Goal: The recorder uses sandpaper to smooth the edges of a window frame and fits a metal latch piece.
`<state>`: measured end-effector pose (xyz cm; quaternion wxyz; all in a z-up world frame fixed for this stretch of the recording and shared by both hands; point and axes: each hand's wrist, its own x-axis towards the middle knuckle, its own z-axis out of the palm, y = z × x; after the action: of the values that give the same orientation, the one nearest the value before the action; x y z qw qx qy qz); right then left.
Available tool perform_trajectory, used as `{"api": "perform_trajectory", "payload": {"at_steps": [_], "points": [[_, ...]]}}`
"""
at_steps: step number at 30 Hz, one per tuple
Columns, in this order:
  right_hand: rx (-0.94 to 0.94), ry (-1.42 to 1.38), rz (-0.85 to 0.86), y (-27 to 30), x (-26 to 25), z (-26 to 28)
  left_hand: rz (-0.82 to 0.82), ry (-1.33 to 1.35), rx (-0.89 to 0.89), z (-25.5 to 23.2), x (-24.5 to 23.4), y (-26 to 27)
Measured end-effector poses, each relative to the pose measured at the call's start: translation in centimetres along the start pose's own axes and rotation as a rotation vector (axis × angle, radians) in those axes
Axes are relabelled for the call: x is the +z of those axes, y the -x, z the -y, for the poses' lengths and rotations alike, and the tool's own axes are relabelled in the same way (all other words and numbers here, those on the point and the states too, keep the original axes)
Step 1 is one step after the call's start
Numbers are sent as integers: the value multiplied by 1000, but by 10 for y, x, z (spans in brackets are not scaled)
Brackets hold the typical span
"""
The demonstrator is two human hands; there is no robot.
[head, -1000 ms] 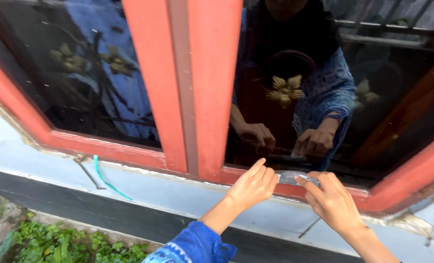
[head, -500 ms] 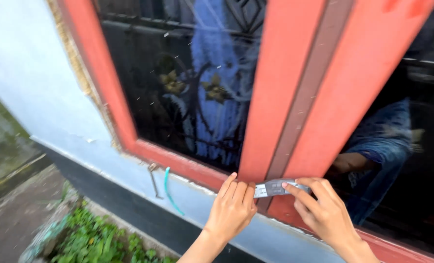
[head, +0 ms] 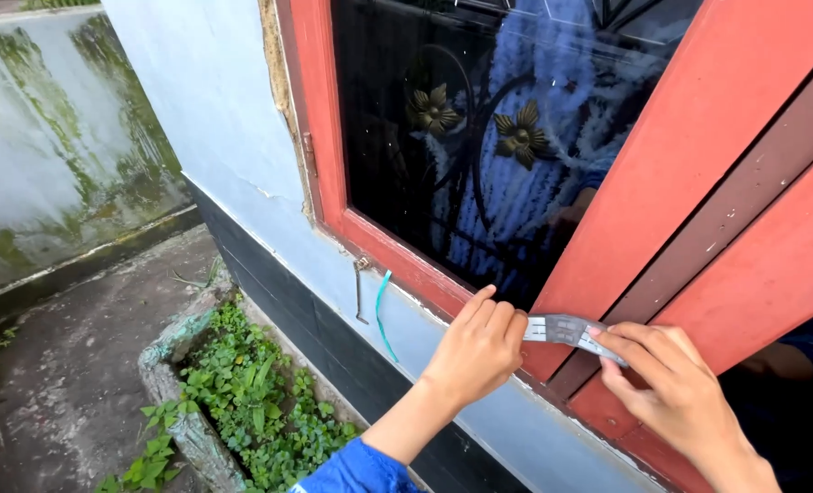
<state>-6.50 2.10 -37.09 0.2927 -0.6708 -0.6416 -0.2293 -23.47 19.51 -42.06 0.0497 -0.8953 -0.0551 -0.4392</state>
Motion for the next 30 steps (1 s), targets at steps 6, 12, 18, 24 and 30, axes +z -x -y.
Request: {"api": "perform_trajectory", "payload": {"at_steps": [6, 12, 18, 24, 30], "points": [[-37, 14, -40, -3, 3, -1, -23, 62, 19, 16, 9, -5], [33, 109, -76, -1, 7, 7, -42, 135, 144, 39, 18, -14], [182, 183, -201, 20, 32, -10, -53, 251, 344, 80, 26, -33], [438, 293, -149, 33, 35, -2, -97, 291, 499, 99, 30, -47], [531, 255, -39, -16, 7, 32, -189, 353, 570, 118, 6, -93]]}}
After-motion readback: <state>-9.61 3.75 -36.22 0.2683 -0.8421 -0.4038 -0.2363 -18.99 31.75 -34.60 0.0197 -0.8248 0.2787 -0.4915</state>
